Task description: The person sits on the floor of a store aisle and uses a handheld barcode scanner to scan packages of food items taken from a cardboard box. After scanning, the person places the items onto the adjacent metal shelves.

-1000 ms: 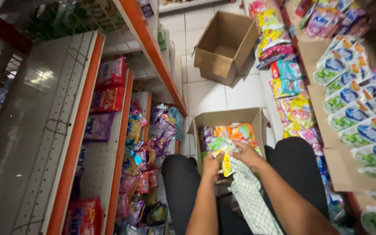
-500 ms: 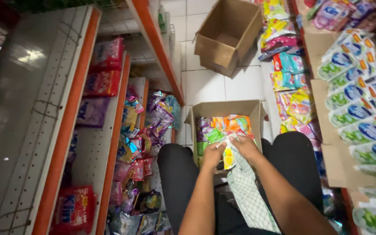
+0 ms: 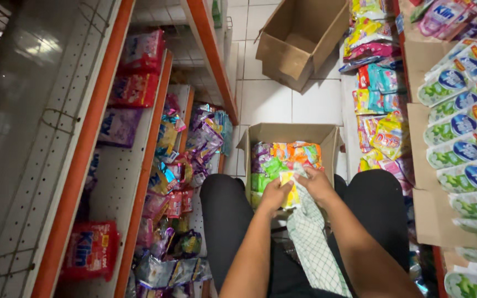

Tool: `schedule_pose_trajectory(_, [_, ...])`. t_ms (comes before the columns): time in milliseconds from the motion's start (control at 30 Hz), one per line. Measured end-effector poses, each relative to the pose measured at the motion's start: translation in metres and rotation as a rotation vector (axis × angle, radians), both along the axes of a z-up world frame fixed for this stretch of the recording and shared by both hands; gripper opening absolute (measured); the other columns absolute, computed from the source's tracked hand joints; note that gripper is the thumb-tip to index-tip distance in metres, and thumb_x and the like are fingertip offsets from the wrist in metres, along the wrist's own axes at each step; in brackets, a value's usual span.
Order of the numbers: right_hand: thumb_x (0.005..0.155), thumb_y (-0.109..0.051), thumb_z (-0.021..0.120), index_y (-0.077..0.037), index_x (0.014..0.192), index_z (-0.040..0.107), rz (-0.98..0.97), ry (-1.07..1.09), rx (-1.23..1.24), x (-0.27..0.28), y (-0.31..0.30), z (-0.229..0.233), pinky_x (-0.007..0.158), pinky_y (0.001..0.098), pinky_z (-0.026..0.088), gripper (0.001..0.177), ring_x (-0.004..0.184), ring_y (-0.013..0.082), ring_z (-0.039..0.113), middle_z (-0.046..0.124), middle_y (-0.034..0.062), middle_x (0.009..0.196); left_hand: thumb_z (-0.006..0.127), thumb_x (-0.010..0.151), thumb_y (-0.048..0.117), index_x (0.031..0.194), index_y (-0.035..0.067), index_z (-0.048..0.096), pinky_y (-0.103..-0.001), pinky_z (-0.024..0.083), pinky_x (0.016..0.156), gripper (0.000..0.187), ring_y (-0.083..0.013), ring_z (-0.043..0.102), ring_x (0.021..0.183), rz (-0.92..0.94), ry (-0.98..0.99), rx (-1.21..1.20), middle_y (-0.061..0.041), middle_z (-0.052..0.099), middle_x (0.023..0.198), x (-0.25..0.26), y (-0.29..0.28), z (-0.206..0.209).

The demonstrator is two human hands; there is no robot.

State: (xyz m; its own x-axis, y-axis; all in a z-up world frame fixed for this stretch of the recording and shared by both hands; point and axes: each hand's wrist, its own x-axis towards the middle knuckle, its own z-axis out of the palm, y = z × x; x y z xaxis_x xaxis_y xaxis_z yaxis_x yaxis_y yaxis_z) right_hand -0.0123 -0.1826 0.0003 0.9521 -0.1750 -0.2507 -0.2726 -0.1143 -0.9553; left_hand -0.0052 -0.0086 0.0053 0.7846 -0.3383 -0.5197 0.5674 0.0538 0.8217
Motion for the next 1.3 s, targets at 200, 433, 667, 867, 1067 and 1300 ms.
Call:
schedule_pose_trajectory(200, [0.093,-0.017,0.07,0.002,0.121,0.071,-0.166,0.144,0.126,0.001,-0.002,0.007,0.068,0.0353,0.053,0.034,0.076,0.0192,0.065,0.072,0.0143,0.09,0.069,0.097,0.023,0.117,0.0,0.071,-0.03,0.055,0.07,0.031,-0.0133,0.068,0.078,-0.017,-0.019,0.035,-0.007,0.075,0.096,-0.002,0.0,0.002])
schedule_pose_trajectory(433, [0.092,-0.019,0.069,-0.002,0.117,0.071,0.047,0.181,0.022,-0.005,-0.001,0.014,0.075,0.0309,0.055,0.031,0.083,0.0144,0.068,0.077,0.0104,0.096,0.072,0.094,0.023,0.117,-0.001,0.069,-0.031,0.056,0.066,0.033,-0.0143,0.069,0.075,-0.003,0.055,0.012,-0.007,0.074,0.094,0.001,-0.003,-0.005])
schedule_pose_trajectory(667, [0.096,-0.025,0.067,0.001,0.116,0.071,-0.029,0.177,-0.047,0.007,-0.004,0.011,0.081,0.0373,0.054,0.033,0.089,0.0189,0.067,0.078,0.0152,0.101,0.077,0.092,0.017,0.113,-0.002,0.069,-0.029,0.057,0.069,0.03,-0.0129,0.071,0.076,-0.003,0.052,-0.078,-0.007,0.076,0.094,0.011,-0.001,-0.028])
schedule_pose_trajectory(867, [0.093,-0.025,0.069,0.001,0.114,0.073,0.142,0.062,-0.292,0.009,-0.013,-0.001,0.085,0.0385,0.054,0.033,0.096,0.0233,0.07,0.076,0.0196,0.106,0.077,0.09,0.016,0.113,0.003,0.072,-0.03,0.054,0.065,0.027,-0.0132,0.067,0.072,-0.053,0.084,0.052,-0.006,0.074,0.09,0.013,0.0,-0.029])
schedule_pose_trajectory(1067, [0.099,-0.026,0.063,-0.003,0.121,0.069,-0.072,0.181,-0.255,0.03,-0.01,0.019,0.086,0.035,0.054,0.033,0.094,0.0194,0.072,0.077,0.0162,0.103,0.075,0.092,0.014,0.119,0.003,0.071,-0.028,0.05,0.067,0.029,-0.0121,0.066,0.081,0.041,0.16,-0.105,-0.005,0.073,0.098,0.021,0.004,-0.009])
schedule_pose_trajectory(1300, [0.094,-0.014,0.062,-0.008,0.129,0.063,-0.079,0.322,0.346,0.05,-0.007,0.033,0.083,0.0281,0.054,0.035,0.093,0.0109,0.067,0.074,0.0028,0.108,0.068,0.092,0.011,0.13,0.005,0.061,-0.037,0.064,0.074,0.039,-0.0187,0.072,0.094,0.255,0.358,-0.28,-0.007,0.071,0.112,0.047,0.001,0.022])
